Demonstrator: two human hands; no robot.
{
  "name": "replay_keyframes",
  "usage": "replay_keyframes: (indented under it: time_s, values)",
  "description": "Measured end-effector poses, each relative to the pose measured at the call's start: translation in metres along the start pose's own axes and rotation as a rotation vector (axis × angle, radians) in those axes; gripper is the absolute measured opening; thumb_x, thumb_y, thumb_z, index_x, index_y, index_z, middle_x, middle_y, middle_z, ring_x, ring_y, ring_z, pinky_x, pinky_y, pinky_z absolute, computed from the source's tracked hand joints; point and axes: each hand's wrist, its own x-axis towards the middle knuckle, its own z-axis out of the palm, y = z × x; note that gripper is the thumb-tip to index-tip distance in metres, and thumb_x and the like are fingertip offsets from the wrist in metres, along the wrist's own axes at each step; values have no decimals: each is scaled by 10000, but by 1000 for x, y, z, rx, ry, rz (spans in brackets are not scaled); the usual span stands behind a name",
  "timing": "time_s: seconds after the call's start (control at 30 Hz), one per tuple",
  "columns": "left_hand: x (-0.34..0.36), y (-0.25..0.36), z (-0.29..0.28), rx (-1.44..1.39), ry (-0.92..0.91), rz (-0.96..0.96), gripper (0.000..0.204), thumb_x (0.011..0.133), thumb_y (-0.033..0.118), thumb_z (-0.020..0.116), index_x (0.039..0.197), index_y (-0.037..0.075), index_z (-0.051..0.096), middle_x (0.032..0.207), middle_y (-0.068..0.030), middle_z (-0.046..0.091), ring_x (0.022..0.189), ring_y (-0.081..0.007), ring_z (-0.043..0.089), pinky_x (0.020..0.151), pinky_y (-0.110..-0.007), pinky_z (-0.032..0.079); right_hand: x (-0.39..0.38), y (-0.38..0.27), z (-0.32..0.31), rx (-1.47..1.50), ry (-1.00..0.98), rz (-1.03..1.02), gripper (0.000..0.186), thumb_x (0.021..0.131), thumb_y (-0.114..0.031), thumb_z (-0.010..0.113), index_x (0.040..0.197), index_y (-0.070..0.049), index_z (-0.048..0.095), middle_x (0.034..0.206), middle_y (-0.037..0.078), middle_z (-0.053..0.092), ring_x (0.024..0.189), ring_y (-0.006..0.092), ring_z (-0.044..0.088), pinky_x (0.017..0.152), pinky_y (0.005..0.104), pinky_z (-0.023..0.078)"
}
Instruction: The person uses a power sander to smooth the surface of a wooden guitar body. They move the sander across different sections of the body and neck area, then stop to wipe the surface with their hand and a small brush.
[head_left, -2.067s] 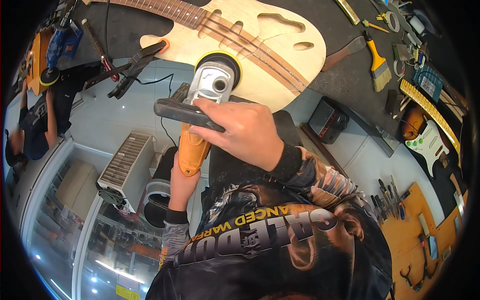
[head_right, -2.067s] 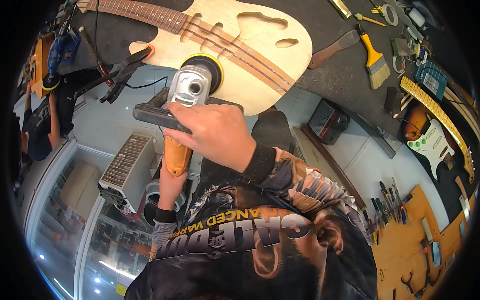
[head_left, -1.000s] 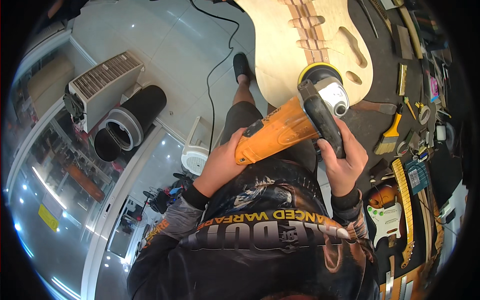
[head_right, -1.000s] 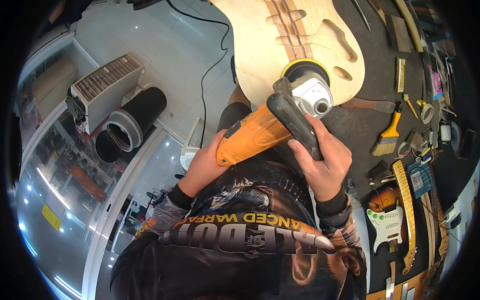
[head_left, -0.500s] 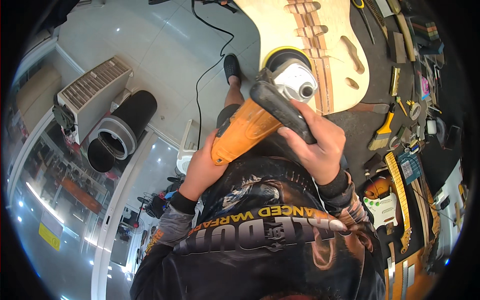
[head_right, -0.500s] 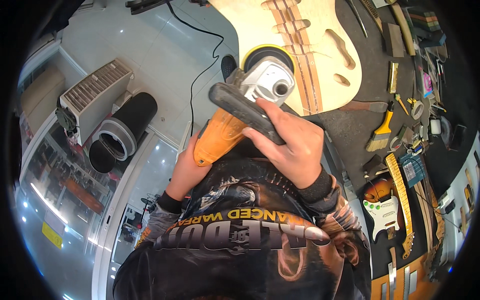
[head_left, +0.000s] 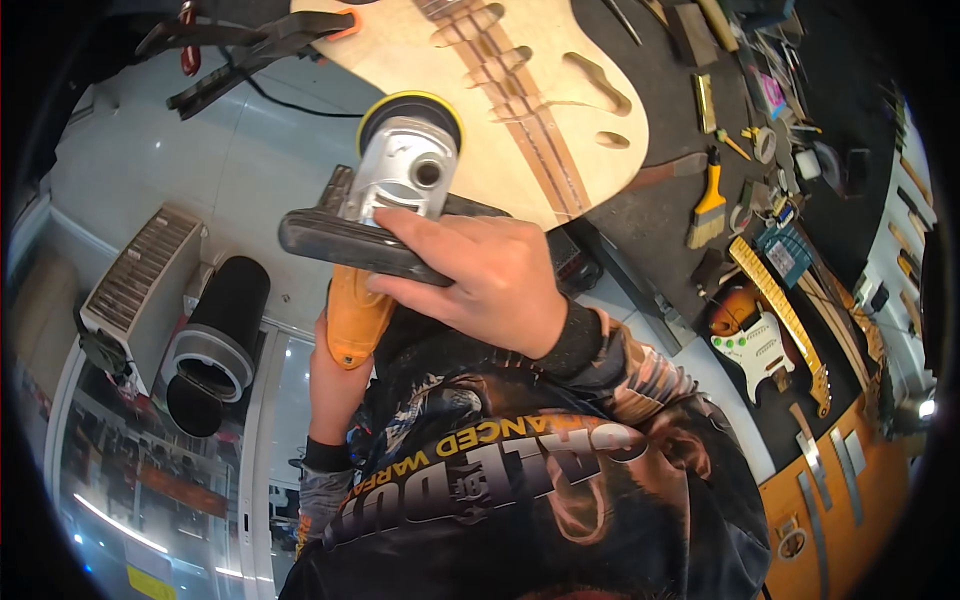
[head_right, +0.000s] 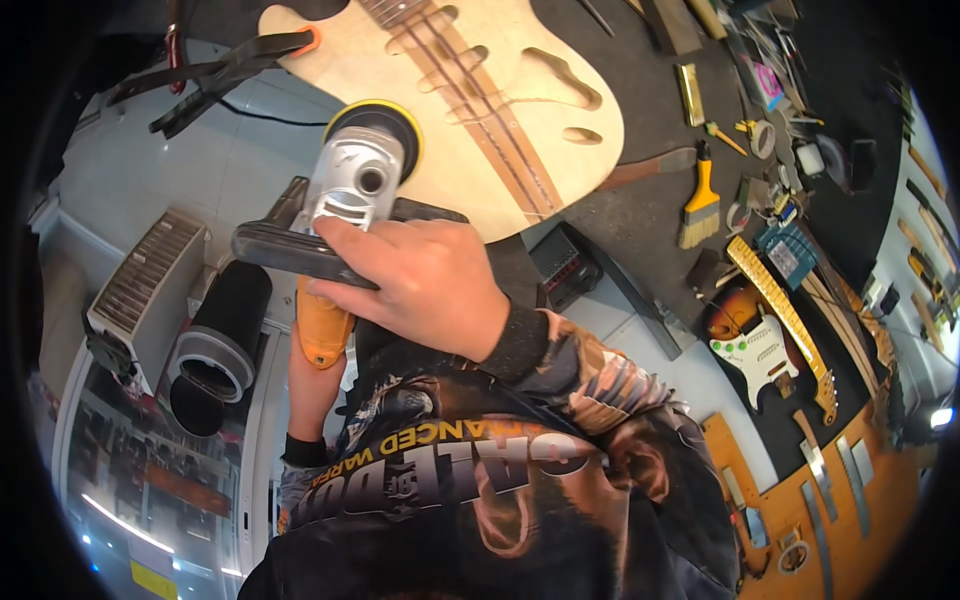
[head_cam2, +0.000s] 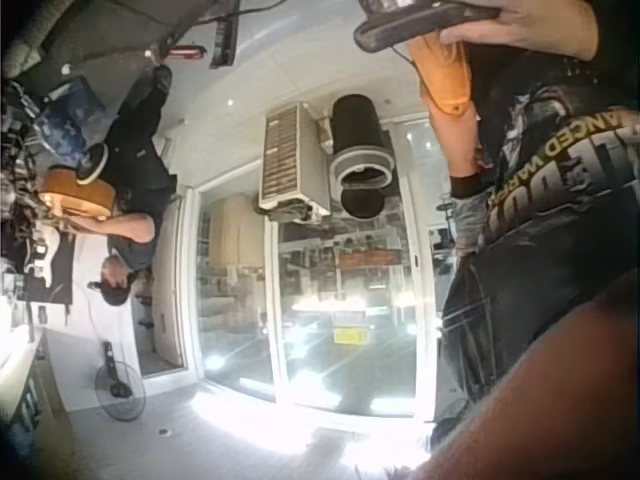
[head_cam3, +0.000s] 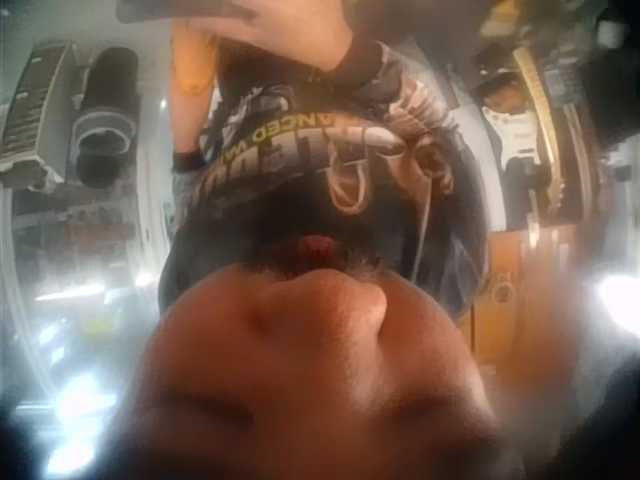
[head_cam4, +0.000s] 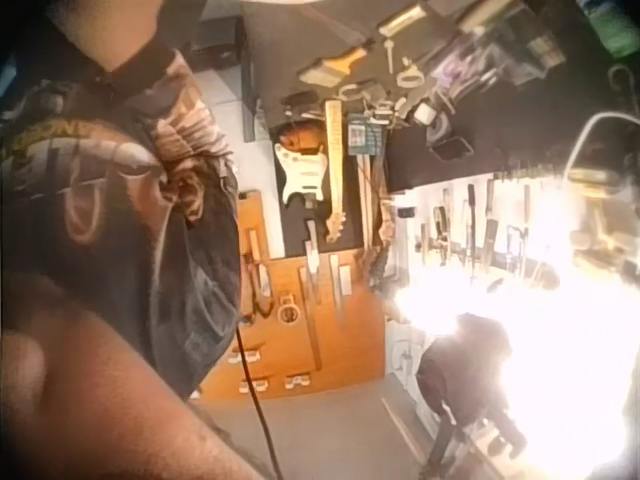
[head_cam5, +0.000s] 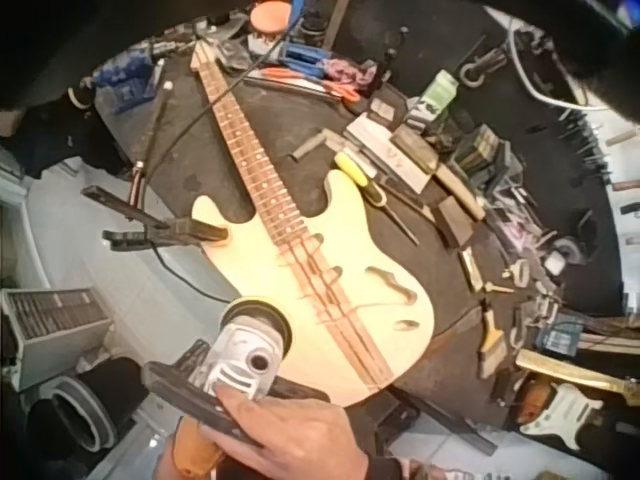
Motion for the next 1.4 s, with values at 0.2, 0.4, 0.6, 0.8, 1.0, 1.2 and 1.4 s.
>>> replay_keyframes:
  time_s: [0.2, 0.4, 0.6, 0.8, 1.0, 1.2, 1.4]
  values:
    - [0, 8, 17, 17, 9, -7, 779, 933, 22, 785, 1640, 13, 458, 1343, -251, 780, 1303, -365, 770, 1050, -441, 599, -7, 12, -15, 9, 33, -27, 493, 897, -343, 936, 1289, -81, 791, 774, 33, 714, 671, 228, 734, 600, 363, 563]
    - [-29, 11, 82, 49, 19, 6, 819, 920, 40, 782, 1663, 29, 438, 1356, -281, 773, 1302, -449, 752, 1051, -471, 604, -43, 29, -64, 0, -110, 17, 518, 859, -273, 967, 1301, -62, 799, 878, 67, 798, 741, 240, 787, 650, 360, 603]
    - [-45, 18, 143, 74, 54, 85, 879, 927, 115, 826, 1689, 32, 397, 1292, -273, 780, 1196, -488, 758, 991, -513, 616, -72, 61, -95, 25, -98, -21, 516, 850, -243, 978, 1297, -48, 809, 870, 120, 792, 739, 279, 792, 671, 367, 614]
    - [-64, 27, 186, 67, 16, 28, 864, 951, 209, 837, 1692, 80, 412, 1231, -274, 788, 1141, -524, 745, 955, -559, 610, -106, 75, -133, -6, -203, 38, 575, 831, -173, 988, 1345, -7, 792, 993, 179, 826, 805, 292, 818, 742, 351, 624]
    - [-66, 31, 212, 35, -57, 11, 896, 931, 175, 870, 1683, 51, 398, 1285, -295, 764, 1180, -513, 735, 957, -541, 603, -120, 86, -153, -72, -236, 38, 602, 822, -137, 980, 1368, 14, 778, 1020, 194, 827, 859, 302, 824, 812, 345, 622]
    - [-72, 26, 221, 39, -59, 81, 918, 921, 192, 880, 1689, 59, 394, 1250, -298, 769, 1128, -516, 745, 946, -552, 606, -134, 87, -161, -105, -254, 79, 600, 841, -127, 956, 1391, 19, 768, 1032, 190, 827, 899, 276, 819, 869, 344, 608]
    - [-75, 12, 216, -34, -21, 47, 934, 924, 217, 890, 1693, 49, 388, 1296, -265, 774, 1152, -502, 749, 959, -531, 610, -114, 77, -141, -122, -296, -3, 607, 839, -136, 966, 1393, 17, 768, 1031, 186, 829, 893, 277, 819, 858, 341, 611]
